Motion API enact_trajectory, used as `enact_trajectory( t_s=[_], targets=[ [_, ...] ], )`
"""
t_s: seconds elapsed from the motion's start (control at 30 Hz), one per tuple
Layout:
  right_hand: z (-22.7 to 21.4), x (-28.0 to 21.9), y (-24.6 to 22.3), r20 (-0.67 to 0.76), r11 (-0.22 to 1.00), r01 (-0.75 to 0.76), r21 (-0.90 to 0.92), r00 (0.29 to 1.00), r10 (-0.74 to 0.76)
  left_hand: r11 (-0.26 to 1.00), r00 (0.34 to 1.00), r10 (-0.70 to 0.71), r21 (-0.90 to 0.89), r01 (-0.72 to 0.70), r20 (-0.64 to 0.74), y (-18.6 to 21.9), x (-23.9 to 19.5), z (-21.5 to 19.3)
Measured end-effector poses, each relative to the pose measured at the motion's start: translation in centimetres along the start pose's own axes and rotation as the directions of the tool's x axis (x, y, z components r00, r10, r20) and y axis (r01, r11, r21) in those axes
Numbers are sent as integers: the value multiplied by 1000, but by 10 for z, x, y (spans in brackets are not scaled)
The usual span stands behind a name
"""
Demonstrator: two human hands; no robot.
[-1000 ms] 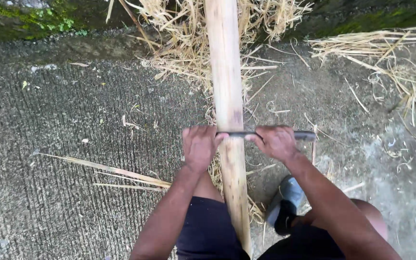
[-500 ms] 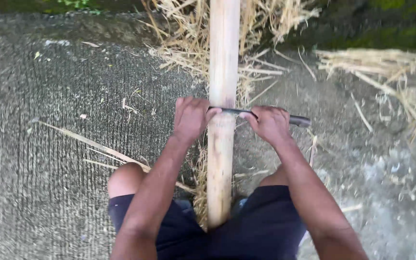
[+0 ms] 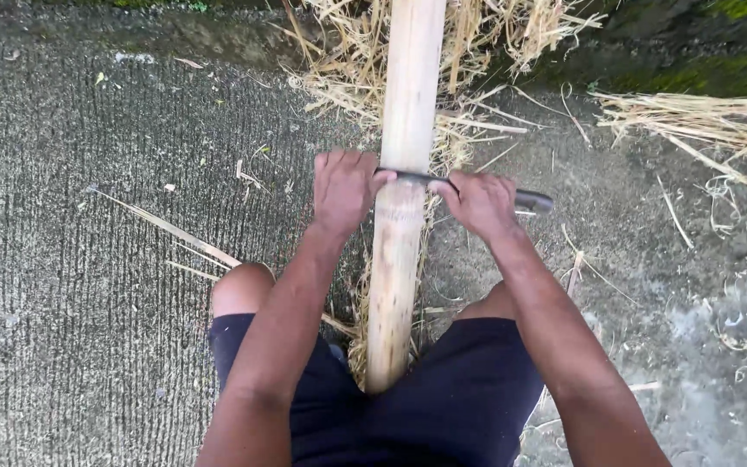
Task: Scraping the outer layer of a bamboo pole using a machete.
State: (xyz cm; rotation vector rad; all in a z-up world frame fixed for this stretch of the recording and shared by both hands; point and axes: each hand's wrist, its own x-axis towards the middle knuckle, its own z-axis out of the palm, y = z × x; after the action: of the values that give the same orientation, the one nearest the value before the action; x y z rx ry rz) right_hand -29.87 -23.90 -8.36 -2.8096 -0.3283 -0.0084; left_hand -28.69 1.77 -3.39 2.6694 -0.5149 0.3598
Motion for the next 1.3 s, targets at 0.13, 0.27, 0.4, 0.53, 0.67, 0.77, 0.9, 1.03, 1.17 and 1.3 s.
enact_trajectory(
  t_s=[0.13,0.27,0.4,0.53,0.67,0.77,0.9,1.03,1.17,1.3],
  targets=[
    [41,-47,3,86,1000,9,-1,996,-9,999,995,-41,12,40,94,14,-49,-8],
    [20,-86,-29,53,999,2,51,999,-5,999,991,-47,-18,50,126,19,-81,-8],
    [2,-96,-44,16,988,-48,147,999,46,1000,992,-12,-15,14,127,13,-87,5],
    [-6,-91,-51,92,978,-122,166,990,108,1000,976,14,-13,-11,216,4,-78,7],
    [-3,-98,-53,162,973,-185,141,973,161,998,966,25,-62,-10,258,6,-83,2],
    [-4,-77,-38,116,986,-147,74,984,138,997,970,28,-72,-11,241,5,-62,1],
    [1,-36,-30,96,986,-157,52,984,151,996,902,-83,46,71,423,5,-16,-24],
    [-1,-23,-39,-75,995,-103,-19,992,101,998,961,-35,50,22,273,-11,-5,-5],
    [37,-70,-34,-217,1000,21,1,976,-21,999,987,28,34,-34,160,-4,-57,-6],
    [33,-117,-58,-433,971,239,-27,872,-227,996,987,92,-19,-90,132,1,-121,7]
  ],
)
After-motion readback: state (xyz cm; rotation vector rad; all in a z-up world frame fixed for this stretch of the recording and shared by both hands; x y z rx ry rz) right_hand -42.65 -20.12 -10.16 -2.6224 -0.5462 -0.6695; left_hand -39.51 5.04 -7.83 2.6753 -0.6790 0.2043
